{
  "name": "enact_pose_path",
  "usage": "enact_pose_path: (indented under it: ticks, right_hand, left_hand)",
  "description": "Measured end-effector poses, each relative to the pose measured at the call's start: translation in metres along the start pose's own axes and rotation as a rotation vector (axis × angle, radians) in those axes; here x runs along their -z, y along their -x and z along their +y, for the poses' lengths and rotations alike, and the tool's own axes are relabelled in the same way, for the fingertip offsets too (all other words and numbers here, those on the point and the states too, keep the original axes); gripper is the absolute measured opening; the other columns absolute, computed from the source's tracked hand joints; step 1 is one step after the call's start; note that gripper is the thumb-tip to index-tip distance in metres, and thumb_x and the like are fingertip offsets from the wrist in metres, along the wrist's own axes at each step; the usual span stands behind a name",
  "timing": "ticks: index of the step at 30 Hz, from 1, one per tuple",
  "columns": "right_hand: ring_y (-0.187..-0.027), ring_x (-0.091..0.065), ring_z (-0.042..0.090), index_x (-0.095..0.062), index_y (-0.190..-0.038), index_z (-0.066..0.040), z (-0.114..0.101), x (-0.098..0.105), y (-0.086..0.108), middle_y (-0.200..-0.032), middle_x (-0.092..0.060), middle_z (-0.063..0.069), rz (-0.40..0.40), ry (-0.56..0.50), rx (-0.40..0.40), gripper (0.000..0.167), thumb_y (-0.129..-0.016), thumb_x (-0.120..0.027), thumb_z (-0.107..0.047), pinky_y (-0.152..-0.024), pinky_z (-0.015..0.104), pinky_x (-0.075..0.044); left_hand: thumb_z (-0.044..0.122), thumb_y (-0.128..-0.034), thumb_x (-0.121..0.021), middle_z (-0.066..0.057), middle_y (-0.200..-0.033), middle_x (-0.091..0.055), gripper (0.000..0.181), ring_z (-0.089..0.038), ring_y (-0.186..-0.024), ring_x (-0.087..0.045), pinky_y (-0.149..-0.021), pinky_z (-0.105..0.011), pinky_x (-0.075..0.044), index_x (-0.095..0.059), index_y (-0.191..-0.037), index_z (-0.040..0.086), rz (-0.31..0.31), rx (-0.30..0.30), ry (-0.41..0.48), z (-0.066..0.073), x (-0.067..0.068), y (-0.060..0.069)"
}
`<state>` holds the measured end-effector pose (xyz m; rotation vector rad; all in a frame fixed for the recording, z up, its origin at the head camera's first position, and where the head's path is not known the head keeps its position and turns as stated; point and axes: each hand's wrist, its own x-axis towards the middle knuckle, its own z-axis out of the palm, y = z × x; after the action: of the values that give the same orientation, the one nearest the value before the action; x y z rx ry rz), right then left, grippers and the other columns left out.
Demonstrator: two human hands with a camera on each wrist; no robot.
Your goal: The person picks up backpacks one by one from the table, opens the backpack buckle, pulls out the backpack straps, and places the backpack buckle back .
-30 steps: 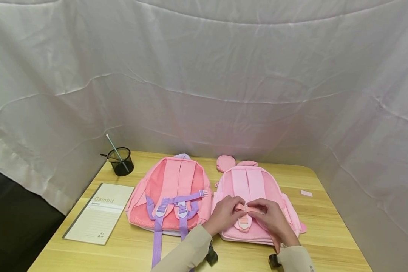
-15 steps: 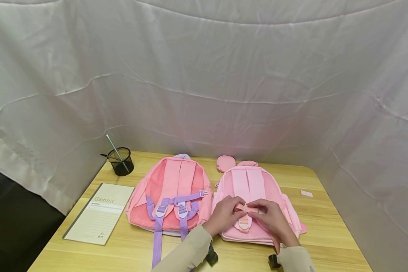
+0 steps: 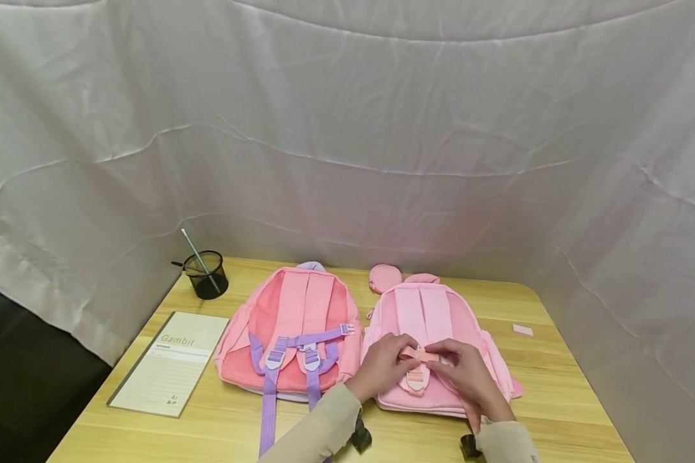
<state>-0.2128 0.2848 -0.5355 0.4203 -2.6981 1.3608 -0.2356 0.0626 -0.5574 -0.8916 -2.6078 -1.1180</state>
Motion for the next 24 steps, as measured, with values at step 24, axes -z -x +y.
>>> enact_pose_path:
  ticks: [24]
  right_hand:
    - [-0.099, -0.066, 0.015, -0.078, -0.109, -0.017, -0.0018, 0.0006, 0.0040, -0.108, -0.076, -0.002, 0.053, 0.034, 0.051, 0.021, -0.089, -0.083, -0.021, -0.089, 0.027, -0.052]
  left_hand:
    - [0.036, -0.0946, -0.076, 0.010, -0.081, -0.055, 0.024, -0.001, -0.074, -0.043, -0.065, -0.016, -0.035, -0.068, -0.114, 0.023, 0.024, 0.003, 0.045, -0.0026, -0.0028, 0.0002]
